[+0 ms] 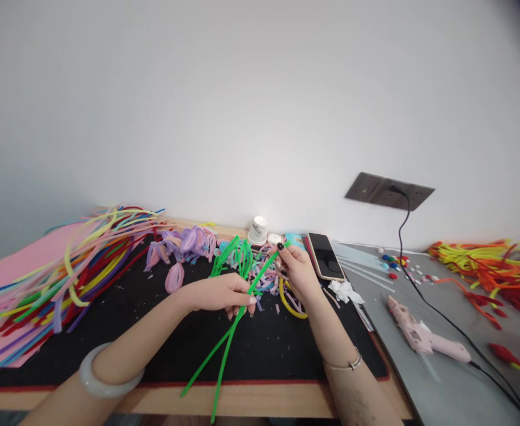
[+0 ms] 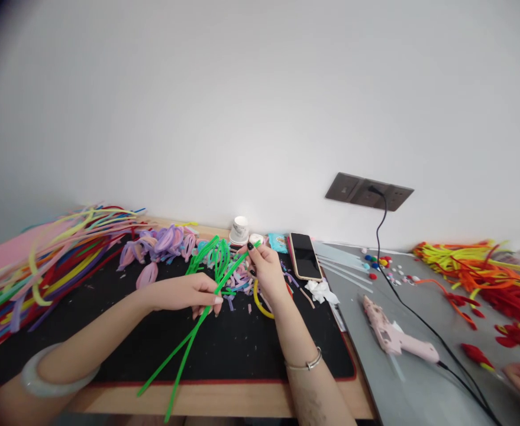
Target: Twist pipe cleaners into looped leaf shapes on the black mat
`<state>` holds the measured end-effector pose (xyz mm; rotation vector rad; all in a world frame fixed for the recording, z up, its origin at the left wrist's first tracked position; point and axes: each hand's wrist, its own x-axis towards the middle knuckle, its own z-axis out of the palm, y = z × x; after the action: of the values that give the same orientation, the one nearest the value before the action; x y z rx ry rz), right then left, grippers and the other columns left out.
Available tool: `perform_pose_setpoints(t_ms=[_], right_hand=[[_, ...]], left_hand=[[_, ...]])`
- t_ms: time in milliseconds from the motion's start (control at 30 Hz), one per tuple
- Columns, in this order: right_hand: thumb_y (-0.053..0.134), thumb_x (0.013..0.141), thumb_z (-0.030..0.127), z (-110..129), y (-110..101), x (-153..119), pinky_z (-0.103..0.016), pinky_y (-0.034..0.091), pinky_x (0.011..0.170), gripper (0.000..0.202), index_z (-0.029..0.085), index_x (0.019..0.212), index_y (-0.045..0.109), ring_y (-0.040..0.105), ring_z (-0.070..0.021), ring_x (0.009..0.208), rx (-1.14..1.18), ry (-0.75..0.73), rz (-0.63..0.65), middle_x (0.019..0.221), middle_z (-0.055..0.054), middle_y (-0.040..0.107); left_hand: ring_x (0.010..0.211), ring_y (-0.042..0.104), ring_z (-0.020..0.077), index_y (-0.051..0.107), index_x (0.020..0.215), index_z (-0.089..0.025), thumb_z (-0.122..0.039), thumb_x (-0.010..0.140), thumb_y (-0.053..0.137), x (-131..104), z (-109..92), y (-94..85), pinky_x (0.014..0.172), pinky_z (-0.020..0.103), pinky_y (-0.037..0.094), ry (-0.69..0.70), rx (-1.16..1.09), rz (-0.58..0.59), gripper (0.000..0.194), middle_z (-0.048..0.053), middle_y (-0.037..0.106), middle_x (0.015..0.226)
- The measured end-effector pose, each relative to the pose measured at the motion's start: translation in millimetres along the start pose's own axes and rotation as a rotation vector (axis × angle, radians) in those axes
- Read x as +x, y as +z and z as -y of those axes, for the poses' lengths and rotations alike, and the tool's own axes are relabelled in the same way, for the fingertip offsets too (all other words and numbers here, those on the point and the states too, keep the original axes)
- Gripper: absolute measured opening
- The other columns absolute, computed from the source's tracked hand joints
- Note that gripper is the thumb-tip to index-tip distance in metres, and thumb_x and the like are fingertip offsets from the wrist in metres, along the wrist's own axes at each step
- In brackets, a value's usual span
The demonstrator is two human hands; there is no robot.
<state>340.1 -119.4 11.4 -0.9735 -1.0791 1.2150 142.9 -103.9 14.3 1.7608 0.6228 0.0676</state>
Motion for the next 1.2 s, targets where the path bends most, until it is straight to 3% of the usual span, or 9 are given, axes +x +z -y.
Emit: perform_pose_setpoints(t_ms=[200,367,500,633,800,1000,1200], right_hand=[[0.060,0.077,0.041,15,6,-6,-0.021,0.024,0.040,0.026,0.016,0.072,0.064,0.030,-0.0061,0.043,-0.203,-0.136,-0.078,0.052,0.003,0.042],[0.062,0.076,0.030,26,12,-19,-0.024,0.033,0.044,0.014,0.017,0.078,0.067,0.042,-0.0094,0.047,-0.360,-0.271,-0.128,0.060,-0.001,0.057],[0.062,0.075,0.025,22,8,-23,-0.026,0.040,0.048,0.013,0.017,0.082,0.069,0.050,-0.0122,0.049,-0.363,-0.224,-0.069,0.059,-0.002,0.061],[0.065,0.071,0.026,14,3,-20,-0.026,0.043,0.050,0.013,0.016,0.078,0.069,0.054,-0.0136,0.052,-0.315,-0.118,-0.011,0.058,-0.003,0.062],[0.071,0.063,0.023,2,-7,-12,-0.022,0.044,0.049,0.018,0.013,0.077,0.071,0.055,-0.0110,0.050,-0.174,0.091,0.026,0.056,-0.002,0.063],[0.078,0.051,0.015,-8,-26,-6,-0.018,0.049,0.052,0.022,0.012,0.072,0.070,0.057,-0.0069,0.046,-0.006,0.358,0.037,0.053,0.001,0.062],[0.077,0.054,0.012,-8,-32,-8,-0.019,0.053,0.053,0.023,0.010,0.074,0.068,0.062,-0.0093,0.049,-0.053,0.495,0.159,0.056,-0.001,0.065]], left_hand=[[0.048,0.057,0.0112,0.058,0.064,-0.014,-0.046,0.071,0.061,8,0,-1.1,0.054,0.024,0.050,-0.051,-0.109,-0.139,0.033,0.000,0.058,0.052],[0.056,0.062,0.0130,0.056,0.066,-0.014,-0.043,0.068,0.065,12,8,-5.9,0.058,0.025,0.052,-0.005,-0.263,-0.456,0.030,0.001,0.062,0.057],[0.060,0.062,0.0122,0.057,0.069,-0.014,-0.040,0.067,0.068,13,18,-13.8,0.063,0.024,0.053,0.037,-0.408,-0.718,0.029,0.000,0.061,0.059],[0.064,0.062,0.0122,0.057,0.072,-0.014,-0.037,0.065,0.070,12,27,-20.4,0.067,0.025,0.054,0.109,-0.496,-0.845,0.027,-0.001,0.060,0.064],[0.067,0.061,0.0121,0.055,0.071,-0.015,-0.037,0.065,0.070,8,34,-24.9,0.069,0.025,0.053,0.152,-0.532,-0.816,0.028,-0.003,0.059,0.065],[0.066,0.061,0.0105,0.055,0.074,-0.013,-0.037,0.068,0.071,-2,38,-29.9,0.067,0.024,0.052,0.116,-0.534,-0.585,0.029,0.001,0.063,0.069],[0.066,0.060,0.0077,0.055,0.076,-0.013,-0.031,0.070,0.071,-11,37,-30.2,0.064,0.020,0.049,0.115,-0.594,-0.390,0.025,0.003,0.064,0.081]])
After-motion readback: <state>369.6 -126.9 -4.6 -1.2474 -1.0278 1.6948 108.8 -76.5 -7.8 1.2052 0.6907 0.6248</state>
